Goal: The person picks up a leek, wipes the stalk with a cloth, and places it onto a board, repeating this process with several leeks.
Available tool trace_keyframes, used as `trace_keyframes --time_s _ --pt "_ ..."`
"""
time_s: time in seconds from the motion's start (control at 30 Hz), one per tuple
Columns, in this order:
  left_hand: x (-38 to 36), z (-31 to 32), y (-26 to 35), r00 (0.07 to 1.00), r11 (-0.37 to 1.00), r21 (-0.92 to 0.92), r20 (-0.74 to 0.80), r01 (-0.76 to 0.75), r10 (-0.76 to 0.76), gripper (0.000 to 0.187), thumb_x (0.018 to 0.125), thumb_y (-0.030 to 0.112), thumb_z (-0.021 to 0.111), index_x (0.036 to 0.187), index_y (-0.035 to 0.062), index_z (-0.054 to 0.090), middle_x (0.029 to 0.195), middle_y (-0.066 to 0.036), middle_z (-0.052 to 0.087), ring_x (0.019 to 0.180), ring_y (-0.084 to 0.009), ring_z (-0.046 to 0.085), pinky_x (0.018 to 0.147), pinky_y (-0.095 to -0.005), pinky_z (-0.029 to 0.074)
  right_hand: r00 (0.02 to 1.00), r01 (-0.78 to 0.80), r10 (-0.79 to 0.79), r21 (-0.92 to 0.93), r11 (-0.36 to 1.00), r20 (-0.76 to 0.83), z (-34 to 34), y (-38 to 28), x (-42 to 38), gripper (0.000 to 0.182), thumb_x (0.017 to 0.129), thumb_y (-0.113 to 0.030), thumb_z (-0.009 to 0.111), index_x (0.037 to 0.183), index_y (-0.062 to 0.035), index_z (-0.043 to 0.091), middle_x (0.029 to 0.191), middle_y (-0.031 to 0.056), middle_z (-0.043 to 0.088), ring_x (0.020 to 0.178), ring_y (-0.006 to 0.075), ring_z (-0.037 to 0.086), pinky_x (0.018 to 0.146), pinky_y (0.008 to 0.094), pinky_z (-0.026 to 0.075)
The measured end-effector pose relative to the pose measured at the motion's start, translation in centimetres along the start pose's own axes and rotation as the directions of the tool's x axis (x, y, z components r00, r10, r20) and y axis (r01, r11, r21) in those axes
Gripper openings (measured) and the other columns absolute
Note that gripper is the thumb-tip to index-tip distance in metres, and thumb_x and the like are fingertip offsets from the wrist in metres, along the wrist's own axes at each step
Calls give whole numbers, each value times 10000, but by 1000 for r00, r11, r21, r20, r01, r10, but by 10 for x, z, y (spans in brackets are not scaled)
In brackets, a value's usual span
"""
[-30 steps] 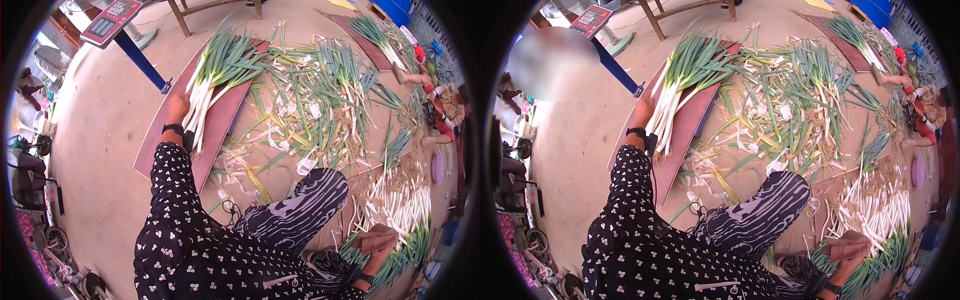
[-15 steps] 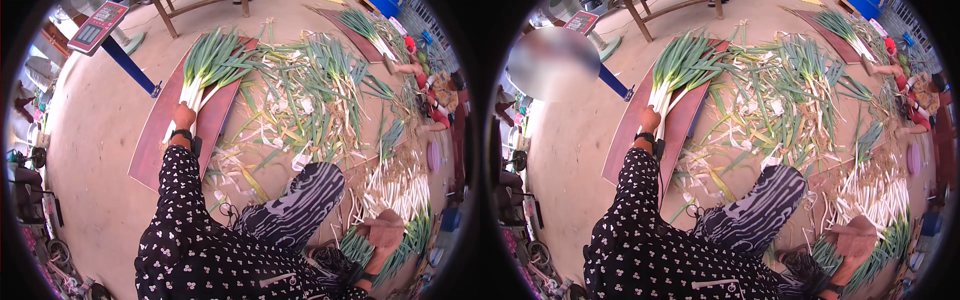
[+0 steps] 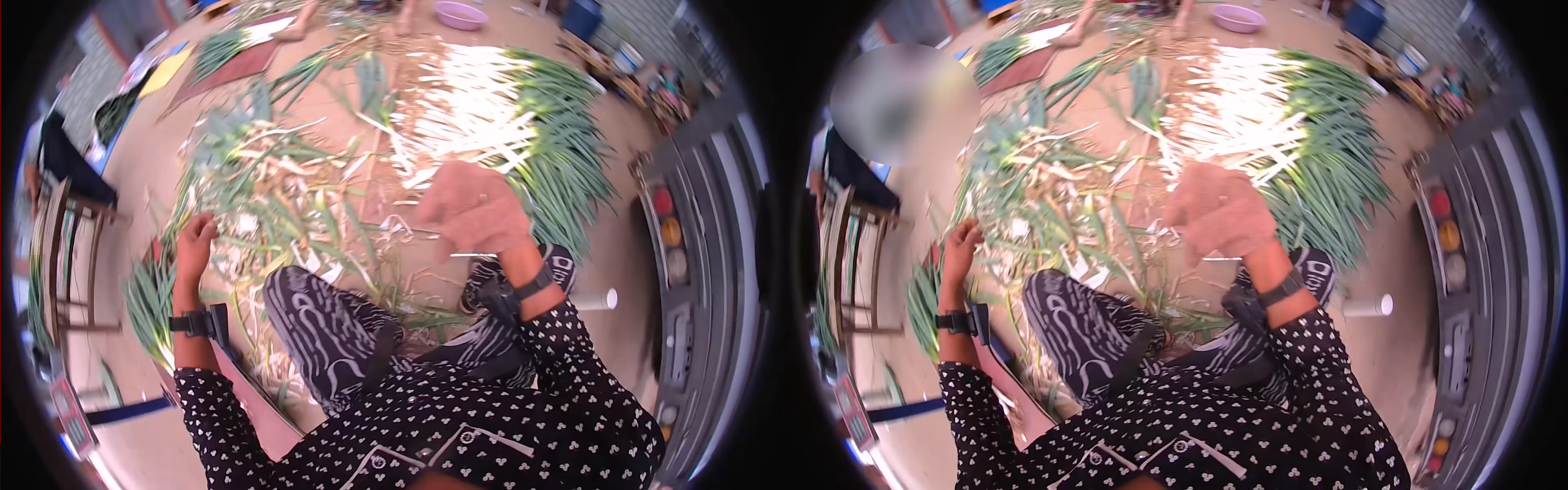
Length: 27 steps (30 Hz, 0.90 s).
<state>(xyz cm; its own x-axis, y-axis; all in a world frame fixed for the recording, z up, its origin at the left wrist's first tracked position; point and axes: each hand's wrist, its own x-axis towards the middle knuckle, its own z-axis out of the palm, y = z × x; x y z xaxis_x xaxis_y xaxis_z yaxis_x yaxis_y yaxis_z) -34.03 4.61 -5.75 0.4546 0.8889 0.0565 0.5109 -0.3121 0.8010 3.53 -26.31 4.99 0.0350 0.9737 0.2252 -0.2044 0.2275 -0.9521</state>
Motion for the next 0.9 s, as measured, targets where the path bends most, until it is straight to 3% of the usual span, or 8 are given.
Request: trace_keyframes --time_s 0.07,0.13,0.27,0.37,0.43,0.53,0.7,0.9 --pt "31 38 89 985 993 -10 129 -117 118 321 849 173 532 1094 -35 553 872 -54 606 758 -123 585 677 -262 454 967 -181 66 -485 856 -246 -59 45 -17 310 527 10 720 807 -1 587 789 41 610 706 154 567 616 253 479" --pt "68 85 148 934 964 -21 246 -264 261 302 861 170 524 1083 -31 555 851 -50 606 753 -124 580 679 -258 453 918 -295 -16 -708 642 -397 -102 52 -23 302 490 45 707 763 -10 592 740 29 591 680 146 551 601 251 471" --pt "127 207 231 821 907 -109 392 -407 415 253 832 142 529 1004 -40 569 800 -85 607 710 -129 588 655 -264 464 858 -311 -268 -859 407 -438 -145 5 -19 236 500 62 651 710 -24 588 682 5 534 634 119 505 579 234 442" --pt "162 312 250 729 833 -19 474 -553 494 273 846 177 522 1011 -34 577 785 -94 609 706 -158 577 669 -288 465 722 -590 -393 -804 79 -569 -161 -10 -25 268 565 -122 642 824 -71 596 886 118 545 833 194 516 736 284 432" --pt "179 385 240 712 786 53 463 -616 528 277 831 198 519 991 -15 595 793 -140 619 705 -209 596 673 -318 470 610 -754 -308 -655 59 -730 -159 -25 -32 315 616 -224 626 891 -74 588 944 169 555 899 258 531 792 321 432" --pt "180 475 215 783 819 209 486 -535 388 283 833 227 482 997 33 607 884 -202 618 794 -319 606 728 -376 467 428 -874 110 -379 304 -897 -157 -71 -40 322 675 -247 569 900 -17 549 786 143 547 781 327 541 717 352 438" --pt "185 555 179 847 870 222 426 -439 319 262 839 246 448 947 62 601 907 -213 616 869 -383 575 782 -446 448 567 -614 -250 -605 507 -785 -193 -26 -71 153 567 9 590 714 -27 564 722 32 517 658 160 504 620 237 426" --pt "197 579 183 767 860 305 626 -410 144 399 776 325 549 1040 31 603 1038 -213 598 956 -343 576 844 -407 446 598 -467 -368 -682 562 -712 -209 -21 -72 124 594 -24 609 704 -48 556 761 49 502 729 194 516 666 251 422"
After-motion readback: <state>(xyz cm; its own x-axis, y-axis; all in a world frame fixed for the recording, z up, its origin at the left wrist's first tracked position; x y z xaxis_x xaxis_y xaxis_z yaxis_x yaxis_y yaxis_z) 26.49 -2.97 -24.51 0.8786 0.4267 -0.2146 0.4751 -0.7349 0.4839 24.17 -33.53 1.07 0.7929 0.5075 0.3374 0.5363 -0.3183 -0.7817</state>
